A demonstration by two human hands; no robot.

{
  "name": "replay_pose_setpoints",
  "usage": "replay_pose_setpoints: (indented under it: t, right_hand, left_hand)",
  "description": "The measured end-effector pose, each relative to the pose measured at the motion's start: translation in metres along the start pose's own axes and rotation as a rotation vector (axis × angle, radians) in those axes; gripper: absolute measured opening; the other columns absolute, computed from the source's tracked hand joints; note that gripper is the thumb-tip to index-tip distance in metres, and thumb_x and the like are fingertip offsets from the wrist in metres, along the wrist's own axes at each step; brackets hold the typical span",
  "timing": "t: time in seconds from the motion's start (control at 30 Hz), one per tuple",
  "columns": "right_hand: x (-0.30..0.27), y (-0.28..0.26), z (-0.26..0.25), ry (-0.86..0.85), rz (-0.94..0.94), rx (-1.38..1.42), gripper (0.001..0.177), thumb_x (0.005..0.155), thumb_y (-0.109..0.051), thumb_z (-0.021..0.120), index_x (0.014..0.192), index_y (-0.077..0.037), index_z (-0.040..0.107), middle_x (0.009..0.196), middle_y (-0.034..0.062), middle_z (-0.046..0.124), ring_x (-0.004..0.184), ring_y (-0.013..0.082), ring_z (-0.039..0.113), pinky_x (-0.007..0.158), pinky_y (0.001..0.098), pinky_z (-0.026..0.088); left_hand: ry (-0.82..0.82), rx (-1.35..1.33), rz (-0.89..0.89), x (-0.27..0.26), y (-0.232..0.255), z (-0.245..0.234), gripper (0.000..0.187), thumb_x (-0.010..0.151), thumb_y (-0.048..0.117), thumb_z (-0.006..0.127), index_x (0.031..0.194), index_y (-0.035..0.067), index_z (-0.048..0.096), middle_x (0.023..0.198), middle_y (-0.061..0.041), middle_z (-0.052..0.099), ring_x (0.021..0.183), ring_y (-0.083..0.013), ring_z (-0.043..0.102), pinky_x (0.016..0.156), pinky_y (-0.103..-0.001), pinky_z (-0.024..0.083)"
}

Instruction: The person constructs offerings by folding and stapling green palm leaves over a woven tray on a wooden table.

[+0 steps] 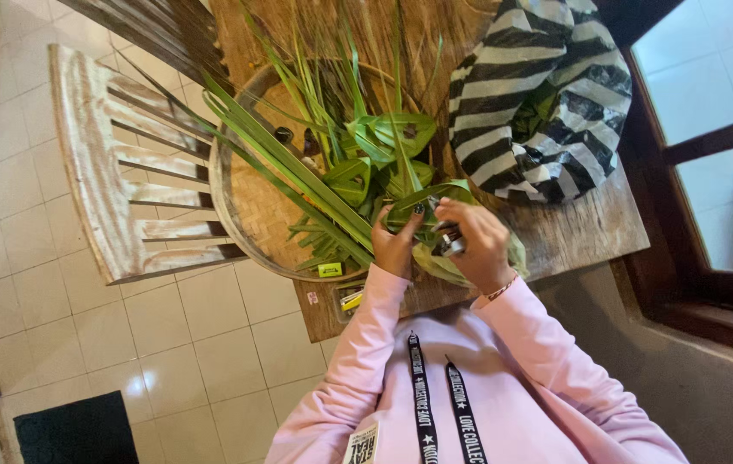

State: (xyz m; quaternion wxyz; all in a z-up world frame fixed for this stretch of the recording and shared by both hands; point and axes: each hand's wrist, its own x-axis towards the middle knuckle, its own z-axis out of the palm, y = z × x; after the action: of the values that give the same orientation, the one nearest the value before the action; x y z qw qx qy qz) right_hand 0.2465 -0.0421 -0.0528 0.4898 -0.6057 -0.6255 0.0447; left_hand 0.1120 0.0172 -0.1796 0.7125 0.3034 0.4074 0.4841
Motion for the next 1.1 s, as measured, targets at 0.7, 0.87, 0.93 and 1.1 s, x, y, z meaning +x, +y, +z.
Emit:
replay_pose_setpoints:
  t: [0.7,0.87,0.93,1.1]
  right_hand:
    - [-0.003,0.044,0.031,-0.396,0.925,0.967,0.044,0.084,-0.009,0.081,0.124,0.004,0.066,0.113,0.0057,0.074,0.098,0.0104,0.068,0.088,0.0256,0.055]
    - [0.003,0.056,0.039,-0.349,0.949,1.028,0.038,0.086,-0.012,0.080,0.118,0.002,0.068,0.110,0.0049,0.074,0.096,0.0098,0.068,0.086,0.0247,0.055]
    - [0.005,0.072,0.045,-0.412,0.971,0.842,0.028,0.104,-0.023,0.073,0.122,0.000,0.071,0.094,0.0040,0.064,0.075,0.0098,0.052,0.063,0.0238,0.039]
    - [-0.012,0.087,0.081,-0.544,0.965,0.451,0.033,0.094,-0.034,0.074,0.101,-0.002,0.072,0.086,0.0033,0.071,0.073,0.0110,0.061,0.066,0.0289,0.050]
  left_hand:
    - [-0.092,0.177,0.204,-0.006,0.049,-0.010,0.023,0.091,0.004,0.081,0.109,0.002,0.066,0.098,0.000,0.071,0.088,-0.0069,0.063,0.079,-0.023,0.052]
    - [-0.087,0.321,0.301,0.015,0.047,-0.008,0.030,0.085,0.007,0.083,0.110,0.003,0.067,0.104,-0.003,0.071,0.098,-0.0119,0.065,0.087,-0.029,0.055]
    - [0.046,0.551,0.228,0.044,0.044,-0.009,0.027,0.081,0.009,0.087,0.105,0.002,0.076,0.104,-0.009,0.076,0.100,-0.0245,0.069,0.097,-0.038,0.052]
    - [0.158,0.756,0.201,0.129,0.026,-0.070,0.074,0.087,0.030,0.090,0.139,-0.002,0.050,0.136,-0.021,0.058,0.128,-0.0334,0.056,0.108,-0.043,0.043]
